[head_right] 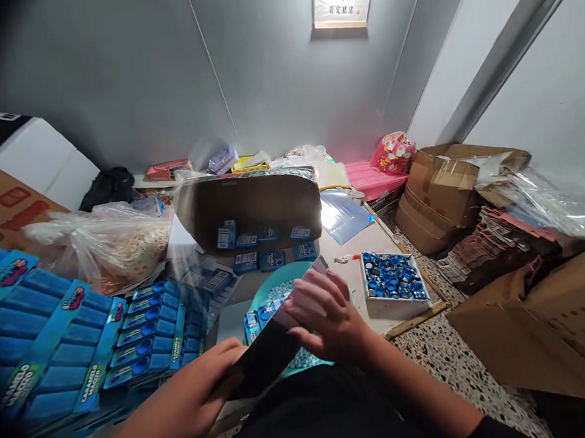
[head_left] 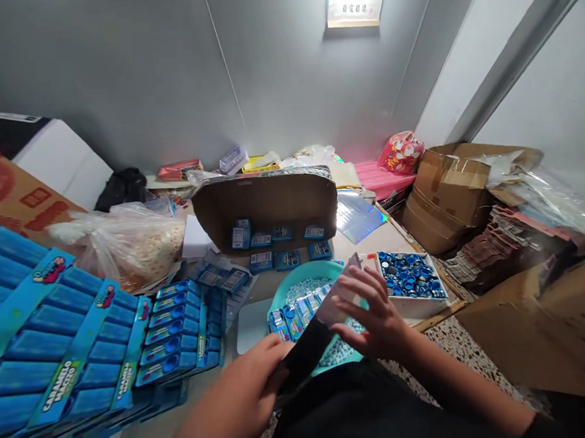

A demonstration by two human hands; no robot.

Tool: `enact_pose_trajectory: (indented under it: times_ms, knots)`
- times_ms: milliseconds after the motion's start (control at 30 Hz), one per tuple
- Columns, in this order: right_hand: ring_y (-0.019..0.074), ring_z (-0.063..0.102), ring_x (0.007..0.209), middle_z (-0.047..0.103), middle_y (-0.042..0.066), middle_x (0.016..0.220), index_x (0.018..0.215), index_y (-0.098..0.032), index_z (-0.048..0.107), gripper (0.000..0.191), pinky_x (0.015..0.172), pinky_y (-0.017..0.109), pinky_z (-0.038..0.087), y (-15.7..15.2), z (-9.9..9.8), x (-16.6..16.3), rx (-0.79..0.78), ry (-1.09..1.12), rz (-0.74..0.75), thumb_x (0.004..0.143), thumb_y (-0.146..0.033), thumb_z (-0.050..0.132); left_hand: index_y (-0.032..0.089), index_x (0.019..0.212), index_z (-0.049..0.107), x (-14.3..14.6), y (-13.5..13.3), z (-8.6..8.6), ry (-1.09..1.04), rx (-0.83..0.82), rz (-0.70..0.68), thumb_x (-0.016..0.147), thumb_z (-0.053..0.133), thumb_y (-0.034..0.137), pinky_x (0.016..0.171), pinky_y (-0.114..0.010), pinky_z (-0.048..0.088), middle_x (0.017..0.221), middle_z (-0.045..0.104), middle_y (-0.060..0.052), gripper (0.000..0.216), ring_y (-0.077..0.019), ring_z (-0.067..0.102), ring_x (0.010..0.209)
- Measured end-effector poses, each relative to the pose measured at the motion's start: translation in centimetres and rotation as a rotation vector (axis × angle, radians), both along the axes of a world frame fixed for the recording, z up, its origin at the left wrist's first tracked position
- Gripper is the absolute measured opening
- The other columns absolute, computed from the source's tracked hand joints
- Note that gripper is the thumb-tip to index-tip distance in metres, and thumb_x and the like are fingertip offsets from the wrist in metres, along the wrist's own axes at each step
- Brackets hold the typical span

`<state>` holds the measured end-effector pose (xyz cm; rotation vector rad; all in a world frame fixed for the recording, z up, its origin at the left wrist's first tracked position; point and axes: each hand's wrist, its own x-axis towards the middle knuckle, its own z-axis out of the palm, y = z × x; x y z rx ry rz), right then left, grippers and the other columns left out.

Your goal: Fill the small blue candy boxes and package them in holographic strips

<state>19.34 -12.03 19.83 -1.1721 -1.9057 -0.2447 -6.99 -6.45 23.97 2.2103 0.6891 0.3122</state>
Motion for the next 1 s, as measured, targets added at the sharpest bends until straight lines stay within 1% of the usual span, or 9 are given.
enact_pose_trajectory:
  times_ms: [100, 200, 267, 333, 400, 467, 533, 733, 1000]
  knots:
    - [0.0287, 0.052, 0.129, 0.067, 0.006, 0.128, 0.130, -0.031, 0.058, 0.042, 0.118, 0.055, 0.019, 0.8, 3.1, -1.4, -0.168, -0.235, 0.150, 0.089, -0.027, 0.067, 0.026, 0.086, 0.070, -0.2, 0.4, 0.5, 0.005, 0.081, -0.053, 0.091, 0.042, 0.019, 0.068, -0.023, 0.053, 0.089, 0.072, -0.002, 0.029, -0.0158, 0.068, 0.077]
    - [0.0172, 0.065, 0.093, 0.074, 0.001, 0.096, 0.108, -0.027, 0.068, 0.019, 0.110, 0.045, 0.030, 1.8, 4.5, -2.2, -0.279, -0.240, 0.251, 0.095, -0.020, 0.056, 0.027, 0.079, 0.072, -1.1, 1.0, 0.4, 0.048, 0.249, -0.082, 0.091, 0.048, 0.021, 0.064, -0.023, 0.050, 0.078, 0.071, 0.001, 0.028, -0.0152, 0.067, 0.069]
    - [0.0137, 0.063, 0.078, 0.071, -0.001, 0.082, 0.098, -0.024, 0.070, 0.017, 0.099, 0.038, 0.038, 2.2, 4.5, -2.5, -0.299, -0.192, 0.283, 0.097, -0.021, 0.054, 0.028, 0.082, 0.073, -1.4, 1.2, 0.2, 0.041, 0.438, -0.010, 0.092, 0.053, 0.030, 0.067, -0.026, 0.051, 0.074, 0.072, 0.002, 0.021, -0.0157, 0.067, 0.065]
    - [0.0136, 0.061, 0.075, 0.070, 0.000, 0.080, 0.097, -0.022, 0.071, 0.017, 0.088, 0.035, 0.042, 2.5, 3.9, -2.8, -0.328, -0.118, 0.308, 0.097, -0.022, 0.054, 0.027, 0.097, 0.073, -1.3, 1.1, -0.1, -0.009, 0.683, 0.142, 0.093, 0.055, 0.035, 0.087, -0.037, 0.052, 0.081, 0.074, 0.000, 0.020, -0.0176, 0.069, 0.069]
    - [0.0141, 0.062, 0.074, 0.070, 0.001, 0.080, 0.096, -0.021, 0.072, 0.015, 0.082, 0.033, 0.043, 2.6, 3.0, -3.4, -0.354, -0.005, 0.298, 0.096, -0.022, 0.057, 0.025, 0.113, 0.069, -0.5, 0.8, -0.5, -0.067, 0.912, 0.278, 0.094, 0.054, 0.028, 0.112, -0.053, 0.035, 0.091, 0.076, -0.002, 0.024, -0.0187, 0.071, 0.078]
    - [0.0148, 0.062, 0.074, 0.071, 0.002, 0.080, 0.094, -0.021, 0.073, 0.013, 0.079, 0.031, 0.045, 2.7, 2.3, -4.1, -0.385, 0.129, 0.253, 0.094, -0.021, 0.060, 0.023, 0.119, 0.067, 0.5, 0.3, -0.9, -0.106, 1.039, 0.337, 0.094, 0.054, 0.020, 0.120, -0.060, 0.014, 0.100, 0.076, -0.004, 0.028, -0.0189, 0.072, 0.088]
    - [0.0155, 0.063, 0.074, 0.072, 0.002, 0.080, 0.093, -0.021, 0.074, 0.013, 0.076, 0.030, 0.047, 2.8, 1.9, -4.5, -0.438, 0.232, 0.235, 0.092, -0.019, 0.061, 0.023, 0.121, 0.066, 1.4, -0.1, -1.5, -0.144, 1.066, 0.339, 0.094, 0.054, 0.016, 0.122, -0.058, 0.009, 0.107, 0.076, -0.005, 0.030, -0.0195, 0.072, 0.097]
    - [0.0166, 0.065, 0.078, 0.074, 0.004, 0.085, 0.096, -0.022, 0.078, 0.017, 0.073, 0.029, 0.050, 2.8, 2.7, -3.8, -0.658, 0.272, 0.300, 0.090, -0.017, 0.062, 0.021, 0.124, 0.064, 1.8, -0.1, -3.4, -0.193, 1.036, 0.252, 0.092, 0.056, 0.014, 0.124, -0.053, 0.013, 0.115, 0.075, -0.006, 0.034, -0.0210, 0.069, 0.110]
    - [0.0142, 0.062, 0.070, 0.071, 0.003, 0.078, 0.090, -0.020, 0.079, 0.019, 0.063, 0.026, 0.048, 2.6, 2.7, -3.1, -0.704, 0.419, 0.319, 0.089, -0.019, 0.061, 0.019, 0.120, 0.065, 1.4, -0.4, -4.0, -0.248, 1.044, 0.184, 0.088, 0.066, 0.016, 0.121, -0.060, 0.019, 0.126, 0.071, -0.008, 0.033, -0.0282, 0.063, 0.123]
